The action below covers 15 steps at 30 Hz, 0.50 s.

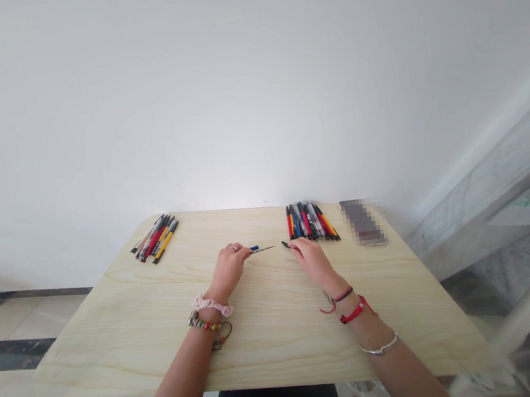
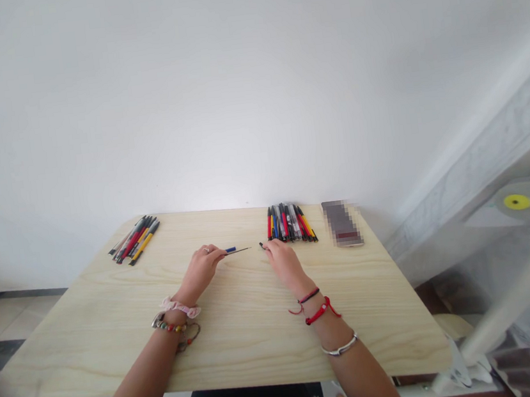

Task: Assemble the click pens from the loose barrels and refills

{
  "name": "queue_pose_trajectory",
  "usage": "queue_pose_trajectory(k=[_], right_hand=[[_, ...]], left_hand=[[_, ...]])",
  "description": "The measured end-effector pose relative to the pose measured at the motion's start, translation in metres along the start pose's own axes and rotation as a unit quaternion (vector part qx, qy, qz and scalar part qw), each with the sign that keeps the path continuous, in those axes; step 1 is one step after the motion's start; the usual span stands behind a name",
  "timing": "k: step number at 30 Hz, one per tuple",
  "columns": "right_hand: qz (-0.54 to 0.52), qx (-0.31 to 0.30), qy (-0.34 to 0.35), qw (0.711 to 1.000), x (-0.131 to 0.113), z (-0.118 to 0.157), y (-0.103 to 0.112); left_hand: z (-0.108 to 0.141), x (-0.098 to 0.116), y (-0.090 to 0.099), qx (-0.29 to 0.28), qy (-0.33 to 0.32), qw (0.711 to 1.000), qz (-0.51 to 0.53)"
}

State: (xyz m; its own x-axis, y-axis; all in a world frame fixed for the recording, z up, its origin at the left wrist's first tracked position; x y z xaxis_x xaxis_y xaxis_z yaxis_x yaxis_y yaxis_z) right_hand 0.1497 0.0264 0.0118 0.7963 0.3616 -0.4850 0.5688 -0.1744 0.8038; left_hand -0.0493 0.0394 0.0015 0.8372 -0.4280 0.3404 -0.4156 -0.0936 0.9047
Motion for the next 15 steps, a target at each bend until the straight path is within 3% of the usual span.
queue_pose_trajectory(k=[15], right_hand=[[-0.039,0.028,0.046,0.998,-0.0053,0.0015,0.0012]], left_hand=[[0.0009,0.0033,0.0007,0.009,-0.039,0.999,0.003]])
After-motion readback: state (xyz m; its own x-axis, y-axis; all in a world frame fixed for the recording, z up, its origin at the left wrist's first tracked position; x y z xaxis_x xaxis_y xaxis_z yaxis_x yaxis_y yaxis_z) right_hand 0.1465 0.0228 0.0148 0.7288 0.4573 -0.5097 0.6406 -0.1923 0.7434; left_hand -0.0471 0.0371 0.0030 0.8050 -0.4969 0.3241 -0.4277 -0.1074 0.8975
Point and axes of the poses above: each hand's wrist, its own z-axis away from the middle knuckle, its own y-axis out of the back of the hand, x = y × z, the point moved 3 cm from there along -z, towards the middle knuckle, and after that the axes turned 2 degrees about -y, right-handed, at the moved point
